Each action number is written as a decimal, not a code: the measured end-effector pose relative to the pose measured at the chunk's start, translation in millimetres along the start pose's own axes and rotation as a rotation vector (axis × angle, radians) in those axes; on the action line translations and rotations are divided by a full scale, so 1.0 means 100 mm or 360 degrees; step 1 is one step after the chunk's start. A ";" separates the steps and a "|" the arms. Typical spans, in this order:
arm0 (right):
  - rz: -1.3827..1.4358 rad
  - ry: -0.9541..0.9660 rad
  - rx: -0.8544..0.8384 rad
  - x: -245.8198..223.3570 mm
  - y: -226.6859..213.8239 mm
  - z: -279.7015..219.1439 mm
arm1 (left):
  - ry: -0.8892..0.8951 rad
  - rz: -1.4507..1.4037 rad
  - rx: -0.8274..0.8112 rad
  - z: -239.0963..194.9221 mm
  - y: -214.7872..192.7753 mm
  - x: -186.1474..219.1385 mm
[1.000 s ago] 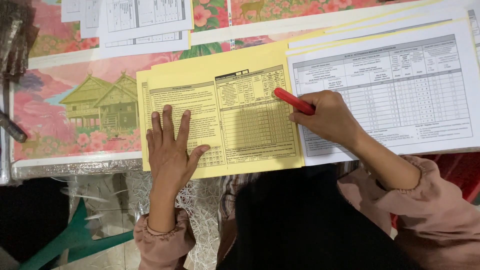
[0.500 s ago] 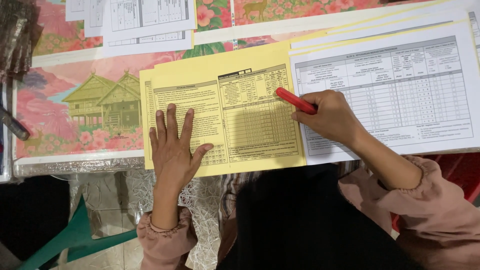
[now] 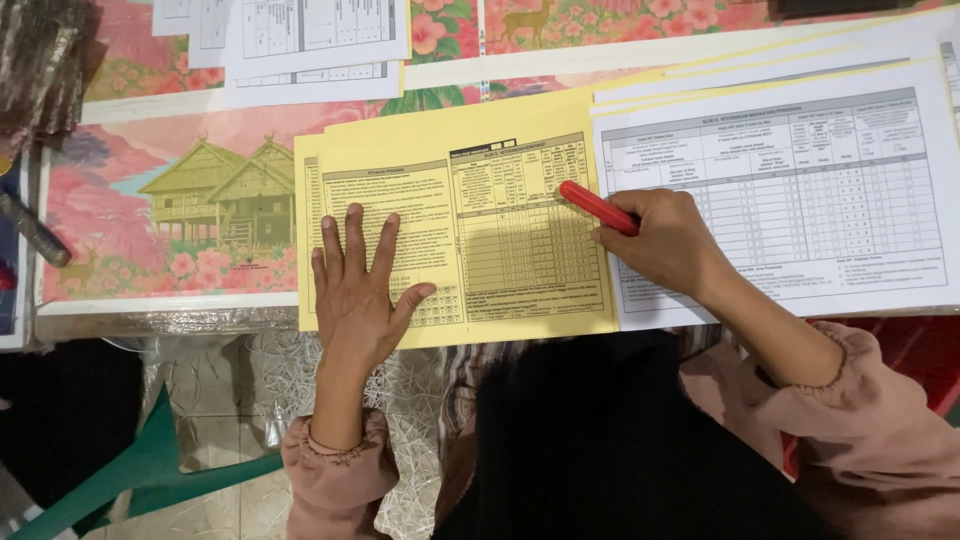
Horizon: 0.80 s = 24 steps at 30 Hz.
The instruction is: Checking and marking printed forms with a red marker at a workstation.
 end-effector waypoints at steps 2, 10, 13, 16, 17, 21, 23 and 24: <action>-0.0007 0.0029 -0.0004 0.00 0.01 -0.01 | 0.0000 -0.0002 0.0012 -0.01 0.00 0.00; -0.0158 -0.0138 0.0206 -0.35 -0.06 -0.15 | 0.0012 -0.0019 0.0037 -0.01 -0.05 0.02; -0.0329 -0.0533 0.0269 -0.55 -0.03 -0.24 | 0.0009 -0.0014 0.0037 -0.01 -0.07 0.02; -0.0407 -0.0581 0.0235 -0.62 0.00 -0.29 | 0.0012 0.0013 0.0040 -0.01 -0.08 0.03; -0.0408 -0.0586 0.0240 -0.56 0.00 -0.28 | 0.0013 0.0014 0.0046 -0.01 -0.08 0.03; -0.0546 -0.0580 0.0227 -0.52 0.03 -0.24 | 0.0012 0.0022 0.0023 -0.02 -0.11 0.05; -0.0559 -0.0564 0.0197 -0.53 0.05 -0.23 | -0.0005 0.0024 0.0019 -0.07 -0.13 0.09; -0.0570 -0.0487 0.0188 -0.46 0.05 -0.21 | -0.0007 0.0068 -0.0099 -0.12 -0.05 0.12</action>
Point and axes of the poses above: each hand's wrist, its own z-axis towards the middle knuckle, its own y-axis out of the palm, x = y × z, the point moved 10 cm from there along z, towards the middle knuckle, and after that the axes turned 11 degrees about z, right-handed, at the moved point
